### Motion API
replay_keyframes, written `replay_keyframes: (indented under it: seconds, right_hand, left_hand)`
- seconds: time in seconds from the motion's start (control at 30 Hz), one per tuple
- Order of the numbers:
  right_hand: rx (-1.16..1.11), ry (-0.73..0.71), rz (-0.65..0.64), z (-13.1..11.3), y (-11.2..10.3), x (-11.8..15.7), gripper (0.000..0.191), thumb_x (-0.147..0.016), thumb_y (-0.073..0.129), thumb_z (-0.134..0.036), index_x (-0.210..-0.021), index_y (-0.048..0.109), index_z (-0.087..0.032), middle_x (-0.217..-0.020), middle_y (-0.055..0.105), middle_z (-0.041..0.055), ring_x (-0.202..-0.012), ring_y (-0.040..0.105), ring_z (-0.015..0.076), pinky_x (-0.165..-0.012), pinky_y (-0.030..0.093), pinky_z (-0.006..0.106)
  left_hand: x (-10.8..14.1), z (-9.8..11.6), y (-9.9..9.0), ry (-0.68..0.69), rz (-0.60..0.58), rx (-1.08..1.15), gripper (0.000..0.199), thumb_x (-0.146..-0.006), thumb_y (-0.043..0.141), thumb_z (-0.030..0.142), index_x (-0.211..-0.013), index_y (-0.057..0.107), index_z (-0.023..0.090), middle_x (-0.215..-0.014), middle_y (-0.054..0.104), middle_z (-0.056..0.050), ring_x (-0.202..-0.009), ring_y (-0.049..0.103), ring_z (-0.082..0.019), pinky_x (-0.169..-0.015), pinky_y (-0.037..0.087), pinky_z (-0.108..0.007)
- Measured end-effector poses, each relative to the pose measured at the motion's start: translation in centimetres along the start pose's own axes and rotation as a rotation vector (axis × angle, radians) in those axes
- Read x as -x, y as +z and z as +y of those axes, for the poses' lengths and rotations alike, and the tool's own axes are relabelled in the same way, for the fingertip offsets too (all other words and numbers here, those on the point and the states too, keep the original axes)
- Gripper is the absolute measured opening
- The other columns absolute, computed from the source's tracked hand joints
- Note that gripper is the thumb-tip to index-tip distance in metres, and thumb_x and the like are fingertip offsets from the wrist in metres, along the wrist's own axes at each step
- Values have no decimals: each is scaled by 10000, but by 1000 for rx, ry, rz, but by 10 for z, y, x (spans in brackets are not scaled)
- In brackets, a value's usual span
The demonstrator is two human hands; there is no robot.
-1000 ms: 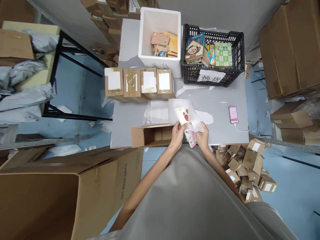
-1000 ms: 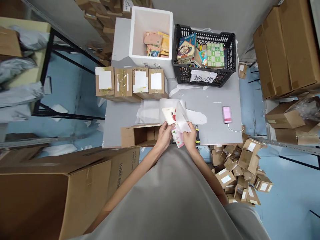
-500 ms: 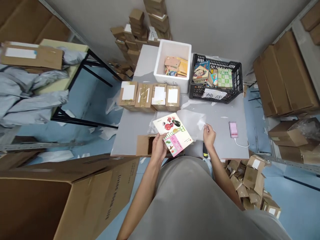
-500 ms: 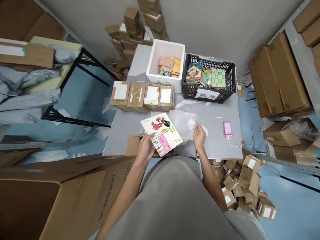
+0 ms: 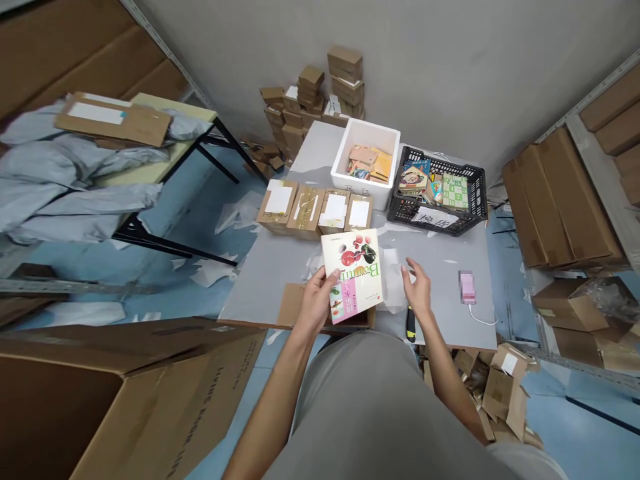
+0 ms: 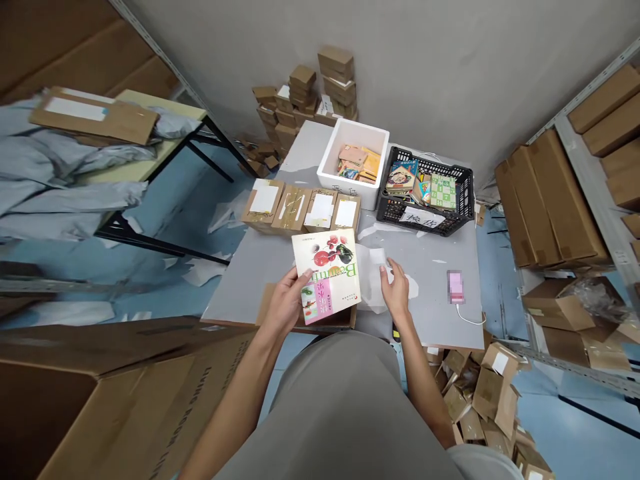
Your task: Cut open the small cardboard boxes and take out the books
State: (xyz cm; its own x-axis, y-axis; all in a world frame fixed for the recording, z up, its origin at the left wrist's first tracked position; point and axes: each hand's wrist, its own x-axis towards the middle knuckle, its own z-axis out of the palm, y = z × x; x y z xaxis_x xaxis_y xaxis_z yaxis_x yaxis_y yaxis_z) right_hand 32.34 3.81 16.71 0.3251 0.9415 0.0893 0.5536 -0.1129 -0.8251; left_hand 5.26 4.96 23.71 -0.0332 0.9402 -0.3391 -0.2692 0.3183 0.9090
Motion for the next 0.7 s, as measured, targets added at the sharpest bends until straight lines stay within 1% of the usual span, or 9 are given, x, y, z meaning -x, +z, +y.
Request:
replay_keyframes:
  seconds: [0.07,0.13,0.23,0.3,0.37,0.47,0.57,0.63,0.7]
  right_hand:
    - [94,-182,50,-30,-22,0,621,-1121,590,-585,-1575,683,-171,-1586,714,221,-1456,700,356,-1221,585,583]
    - [207,-390,20,-62,-39,2,607,-1133,628,-505,-1663,605,-209,-1706,618,192,-1618,563,340,-1320,495,585]
    - [404,-543,-100,-101,-51,10,597,-1131,659,-411,-1701,571,-256,-1819,491,148,-1737,394,344,-1362,427,606]
    - [512,-519,-212,-117,-54,13,543,-1129,647,-324,-1666,620,-253,-1771,559,148,-1697,463,352,-1350,434,588]
    - [580,-414,-340,-122,-55,15,478,-1127,602,-236,-1596,695,-239,-1575,742,155,-1504,675,342,-1271,510,519]
    - [565,-210,-441,-115,-58,15,442,-1132,543,-203,-1507,767,-273,-1280,879,106,-1119,843,299,-1018,602,391]
    - [301,-35,-346,-100,-57,15,377,-1152,547,-357,-1401,822,-292,-1106,903,59,-963,847,283,-845,587,327]
    - [-23,62,-231,-93,-52,17,411,-1132,580,-521,-1270,856,-250,-1044,898,59,-948,835,285,-809,597,317]
    - [-352,153,-132,-91,-46,20,485,-1064,664,-647,-1161,858,-213,-1074,893,78,-966,824,289,-822,626,334]
  left_hand:
    - [-3,11,1,159,-55,-276,468,-953,779,648,-1082,780,198,-1030,843,-71,-962,774,-261,-843,614,-335]
    - [-6,23,6,347,-172,-592,375,-1079,635,545,-1106,792,206,-1048,838,-64,-975,757,-251,-891,600,-340]
    - [-8,36,21,650,-393,-965,290,-1139,526,310,-1161,806,239,-1102,839,-71,-1090,763,-269,-1153,559,-453]
    - [-8,39,34,811,-474,-1092,302,-1126,512,196,-1164,806,255,-1106,836,-74,-1220,753,-286,-1345,414,-571]
    - [-7,36,46,898,-485,-1139,305,-1104,535,141,-1163,807,267,-1122,827,-76,-1354,714,-303,-1429,256,-660]
    - [-5,25,59,939,-387,-1059,226,-1103,611,191,-1194,803,270,-1365,785,-113,-1540,606,-346,-1437,178,-729]
    - [-7,9,60,886,-156,-812,289,-1118,659,319,-1386,747,254,-1671,610,-169,-1637,516,-353,-1410,323,-661]
    - [-9,-2,55,748,14,-600,464,-1102,700,415,-1533,659,249,-1744,531,-191,-1652,501,-341,-1359,441,-581]
    - [-12,-11,49,522,71,-380,640,-1036,781,545,-1575,621,240,-1726,556,-199,-1619,545,-351,-1291,528,-532]
